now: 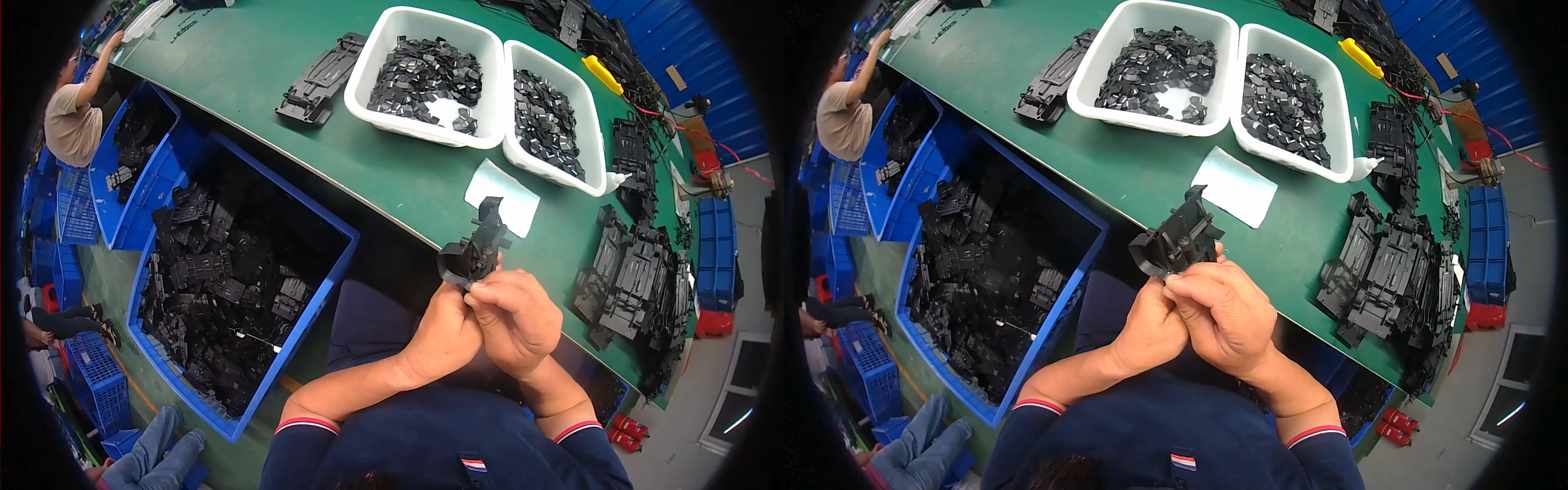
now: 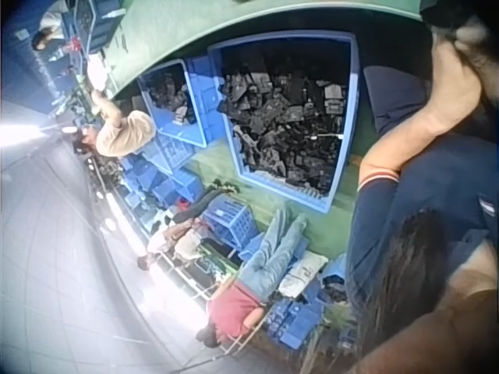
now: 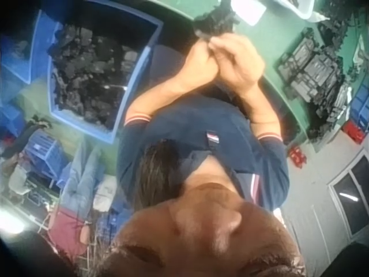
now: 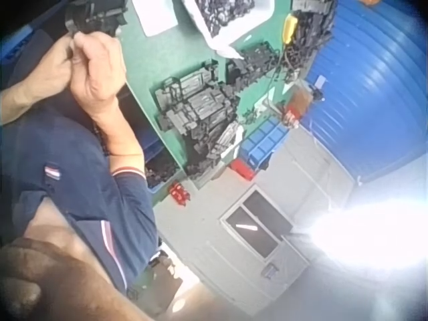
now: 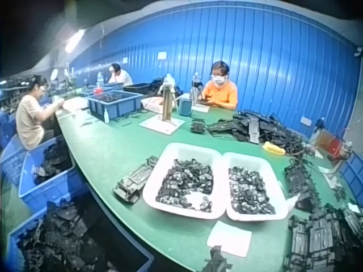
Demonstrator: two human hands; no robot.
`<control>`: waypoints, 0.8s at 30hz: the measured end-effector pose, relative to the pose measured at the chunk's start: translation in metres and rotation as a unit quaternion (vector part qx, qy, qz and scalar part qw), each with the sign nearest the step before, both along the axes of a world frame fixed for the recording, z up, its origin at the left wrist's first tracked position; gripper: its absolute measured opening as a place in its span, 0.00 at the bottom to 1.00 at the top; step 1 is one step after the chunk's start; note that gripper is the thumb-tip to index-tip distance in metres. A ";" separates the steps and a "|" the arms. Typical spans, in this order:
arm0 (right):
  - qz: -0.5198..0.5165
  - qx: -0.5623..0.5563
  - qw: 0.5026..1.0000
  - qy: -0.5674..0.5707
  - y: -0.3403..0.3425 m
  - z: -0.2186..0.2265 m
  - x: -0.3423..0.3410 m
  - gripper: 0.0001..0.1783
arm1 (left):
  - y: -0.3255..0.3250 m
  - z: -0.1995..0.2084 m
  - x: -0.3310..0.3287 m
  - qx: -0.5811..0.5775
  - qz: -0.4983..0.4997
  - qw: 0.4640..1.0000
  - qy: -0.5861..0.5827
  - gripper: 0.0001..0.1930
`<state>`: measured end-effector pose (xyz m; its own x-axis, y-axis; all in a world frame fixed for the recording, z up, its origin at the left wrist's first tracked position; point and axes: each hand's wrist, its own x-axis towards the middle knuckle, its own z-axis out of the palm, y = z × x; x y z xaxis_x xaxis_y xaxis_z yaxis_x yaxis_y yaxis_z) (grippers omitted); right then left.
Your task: The person assembles small plastic gears and plastic connectors onto a toy car chassis by hand, taking components from bins and attaching them to the chassis.
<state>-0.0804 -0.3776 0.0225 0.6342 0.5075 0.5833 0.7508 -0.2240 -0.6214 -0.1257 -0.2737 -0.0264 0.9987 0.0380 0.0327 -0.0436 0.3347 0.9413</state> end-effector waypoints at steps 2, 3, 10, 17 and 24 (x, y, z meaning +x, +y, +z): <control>0.007 -0.007 1.000 0.007 -0.002 0.000 -0.003 0.13 | 0.001 0.002 -0.001 -0.016 -0.007 1.000 -0.003 0.18; 0.001 0.015 0.999 0.052 -0.002 0.002 -0.005 0.14 | 0.002 0.003 -0.001 -0.034 -0.013 0.999 -0.006 0.19; -0.029 0.031 0.997 0.060 -0.005 0.004 -0.008 0.14 | 0.001 0.003 -0.004 -0.058 -0.012 0.998 0.016 0.18; -0.029 0.029 0.999 0.033 -0.007 0.003 -0.005 0.14 | -0.003 0.006 -0.005 -0.037 -0.028 0.999 0.014 0.18; -0.020 0.019 0.999 0.045 -0.010 0.003 -0.005 0.10 | -0.005 0.007 -0.006 -0.022 -0.036 0.999 0.019 0.18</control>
<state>-0.0851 -0.3877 0.0259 0.7049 0.4592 0.5407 0.6818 -0.2282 -0.6950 -0.1313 -0.2783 -0.0192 0.9994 -0.0339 -0.0051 0.0175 0.3772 0.9260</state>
